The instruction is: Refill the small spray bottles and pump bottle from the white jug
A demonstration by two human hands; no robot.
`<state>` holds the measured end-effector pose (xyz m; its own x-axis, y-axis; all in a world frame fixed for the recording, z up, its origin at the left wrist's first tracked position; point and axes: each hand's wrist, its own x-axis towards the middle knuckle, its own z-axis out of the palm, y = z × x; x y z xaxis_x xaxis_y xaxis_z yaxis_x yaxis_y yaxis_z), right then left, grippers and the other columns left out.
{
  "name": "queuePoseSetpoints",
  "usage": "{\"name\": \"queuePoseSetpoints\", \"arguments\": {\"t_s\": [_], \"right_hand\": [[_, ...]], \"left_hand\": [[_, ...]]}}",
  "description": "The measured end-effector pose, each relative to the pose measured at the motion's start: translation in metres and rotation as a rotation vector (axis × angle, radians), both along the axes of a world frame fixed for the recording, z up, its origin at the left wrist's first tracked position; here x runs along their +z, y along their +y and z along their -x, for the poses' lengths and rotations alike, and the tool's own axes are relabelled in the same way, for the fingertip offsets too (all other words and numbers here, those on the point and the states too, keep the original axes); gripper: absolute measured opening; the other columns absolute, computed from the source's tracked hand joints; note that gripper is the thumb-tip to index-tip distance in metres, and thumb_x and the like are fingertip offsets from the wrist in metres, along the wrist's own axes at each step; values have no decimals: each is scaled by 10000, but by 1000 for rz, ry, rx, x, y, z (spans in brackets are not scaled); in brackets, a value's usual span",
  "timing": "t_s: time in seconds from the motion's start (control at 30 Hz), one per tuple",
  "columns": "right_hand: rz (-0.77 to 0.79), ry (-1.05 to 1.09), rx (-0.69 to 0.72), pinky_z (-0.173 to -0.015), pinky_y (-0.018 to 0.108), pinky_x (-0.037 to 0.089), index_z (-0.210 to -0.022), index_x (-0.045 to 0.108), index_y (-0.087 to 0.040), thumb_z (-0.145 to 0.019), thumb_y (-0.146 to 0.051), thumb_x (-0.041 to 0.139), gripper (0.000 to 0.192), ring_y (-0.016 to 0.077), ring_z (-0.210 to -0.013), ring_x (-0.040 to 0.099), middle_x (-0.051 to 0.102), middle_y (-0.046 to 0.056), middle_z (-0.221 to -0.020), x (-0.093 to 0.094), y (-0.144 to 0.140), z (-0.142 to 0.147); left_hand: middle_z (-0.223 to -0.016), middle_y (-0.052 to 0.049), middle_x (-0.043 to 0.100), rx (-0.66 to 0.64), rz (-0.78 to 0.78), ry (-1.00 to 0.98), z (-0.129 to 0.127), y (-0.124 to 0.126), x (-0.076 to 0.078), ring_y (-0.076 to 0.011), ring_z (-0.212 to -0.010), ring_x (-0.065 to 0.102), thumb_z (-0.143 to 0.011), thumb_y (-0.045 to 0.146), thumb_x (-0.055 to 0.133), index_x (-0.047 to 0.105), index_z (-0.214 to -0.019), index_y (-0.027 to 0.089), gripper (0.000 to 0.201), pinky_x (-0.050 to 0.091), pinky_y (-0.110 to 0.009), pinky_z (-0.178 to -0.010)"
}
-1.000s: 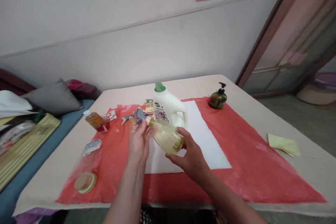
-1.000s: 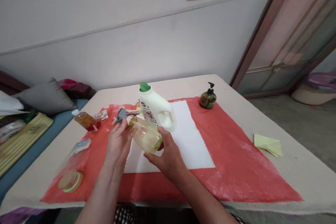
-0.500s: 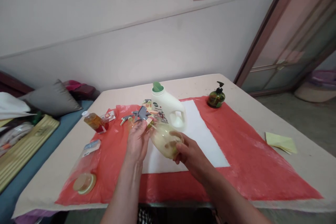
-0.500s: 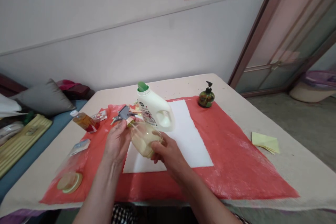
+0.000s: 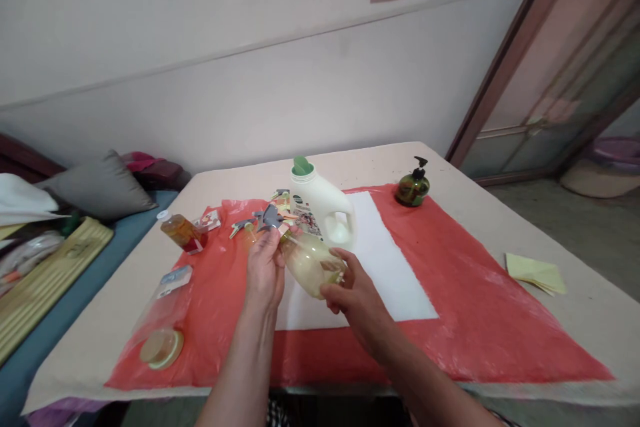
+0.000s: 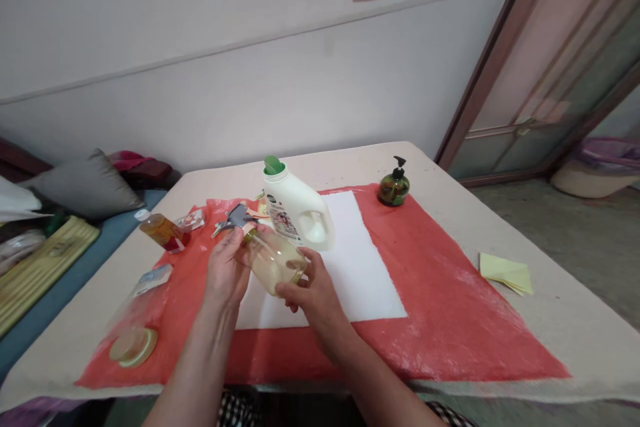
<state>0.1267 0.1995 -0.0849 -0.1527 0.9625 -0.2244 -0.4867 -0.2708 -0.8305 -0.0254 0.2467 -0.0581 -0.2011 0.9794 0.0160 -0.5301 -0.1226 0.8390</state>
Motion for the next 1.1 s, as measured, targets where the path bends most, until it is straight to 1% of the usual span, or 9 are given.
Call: {"name": "queuePoseSetpoints", "arguments": {"t_s": [0.17,0.3,0.4,0.53,0.67,0.8,0.97,1.03,1.1], "right_hand": [[171,167,128,-371,186,196,-1001,564,-159,-792,-723,575,601,49,-373,397,709,69,-741,-4,4,-8],[224,199,166,-423,180,347,-1048,581,-165,-820,-668,603,552,71,-469,527,700,55,-804,-2,8,-9],[94,39,65,-441,206,417,-1245,502,-221,-696,-537,780,692,94,-518,577,680,17,-896,0,10,-10],[-52,-153,19,-368,184,326,-1240,510,-202,-656,-440,821,704,66,-423,495,652,-24,-783,-3,9,-13],[204,114,219,-331,151,175,-999,625,-130,-818,-662,596,563,16,-328,324,595,-14,-579,-15,4,-8],[365,241,371,-331,137,200,-1043,630,-108,-918,-699,398,648,7,-302,321,680,72,-639,-14,0,0],[282,39,204,-395,196,402,-1211,569,-180,-908,-617,533,533,121,-524,634,739,142,-1017,2,11,-8],[306,3,59,-441,210,445,-1144,591,-189,-920,-533,568,411,120,-584,649,724,138,-1096,5,18,-18],[357,11,-41,-472,204,458,-1009,615,-179,-928,-464,580,299,104,-592,632,729,123,-1064,6,24,-27]], "left_hand": [[-933,-107,755,-42,-16,28,-1,-2,0,-239,-943,715,-779,418,780,742,-940,140,324,552,-361,-851],[-870,-77,747,59,4,38,-5,-1,-2,-224,-900,719,-751,430,797,726,-885,152,316,541,-338,-829],[-879,-63,748,144,-15,77,-8,-1,-4,-209,-860,719,-749,440,792,730,-891,164,317,536,-330,-822],[-912,-68,751,98,10,125,-12,-6,-2,-208,-859,714,-765,438,776,736,-938,163,328,524,-329,-828],[-879,-68,738,11,46,119,-16,-11,3,-218,-858,708,-757,429,777,727,-944,159,332,519,-330,-804],[-866,-80,728,-3,42,139,-10,-14,10,-236,-839,698,-761,427,764,727,-879,166,289,522,-358,-783],[-866,-33,730,292,-20,289,33,-13,21,-181,-796,647,-734,372,801,754,-871,218,212,487,-313,-789],[-822,-11,723,545,-14,410,57,-7,17,-180,-774,636,-686,373,822,744,-857,224,240,478,-307,-775],[-778,-8,712,587,63,565,76,0,4,-179,-738,619,-628,365,829,738,-828,204,272,468,-304,-759]]}}
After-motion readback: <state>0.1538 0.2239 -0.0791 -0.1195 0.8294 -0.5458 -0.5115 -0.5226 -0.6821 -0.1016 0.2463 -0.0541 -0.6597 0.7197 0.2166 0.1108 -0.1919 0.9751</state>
